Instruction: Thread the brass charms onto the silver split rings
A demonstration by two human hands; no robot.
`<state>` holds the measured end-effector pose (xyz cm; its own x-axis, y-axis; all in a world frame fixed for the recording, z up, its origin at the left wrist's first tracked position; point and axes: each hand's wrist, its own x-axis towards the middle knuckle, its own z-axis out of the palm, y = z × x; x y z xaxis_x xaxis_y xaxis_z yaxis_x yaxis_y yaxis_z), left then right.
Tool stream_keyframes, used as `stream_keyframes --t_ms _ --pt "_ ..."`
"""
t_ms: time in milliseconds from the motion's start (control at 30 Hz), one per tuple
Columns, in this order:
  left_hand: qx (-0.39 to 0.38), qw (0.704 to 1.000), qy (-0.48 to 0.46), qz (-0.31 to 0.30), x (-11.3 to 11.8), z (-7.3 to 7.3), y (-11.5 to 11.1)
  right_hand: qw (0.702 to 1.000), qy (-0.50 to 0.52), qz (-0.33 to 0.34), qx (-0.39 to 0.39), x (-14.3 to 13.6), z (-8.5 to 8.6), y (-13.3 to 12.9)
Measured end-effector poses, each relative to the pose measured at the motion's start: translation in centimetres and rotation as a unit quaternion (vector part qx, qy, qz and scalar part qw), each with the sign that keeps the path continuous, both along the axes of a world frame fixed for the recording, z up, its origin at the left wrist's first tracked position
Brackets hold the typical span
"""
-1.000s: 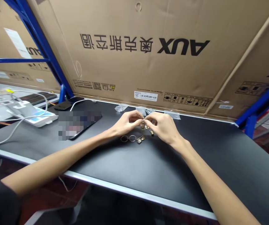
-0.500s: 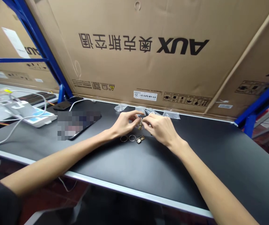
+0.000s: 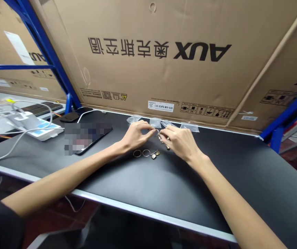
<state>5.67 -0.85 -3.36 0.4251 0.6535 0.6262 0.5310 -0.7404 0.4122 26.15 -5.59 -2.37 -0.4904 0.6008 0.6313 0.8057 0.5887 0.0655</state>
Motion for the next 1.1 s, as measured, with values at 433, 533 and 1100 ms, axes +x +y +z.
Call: stream_keyframes --t_ms 433,533,1100 --pt "-0.133 0.988 -0.012 0.082 0.7 -0.2 -1.2 1.0 0.008 -0.023 -0.003 -1.7 -1.3 -0.5" --pt "-0.15 0.984 0.025 0.088 0.4 0.0 -0.7 0.998 0.027 -0.049 -0.008 -1.7 -1.5 -0.4" --pt "-0.197 0.942 0.244 -0.122 -1.7 2.4 -1.0 0.99 0.077 -0.104 -0.062 -1.2 -0.7 -0.3"
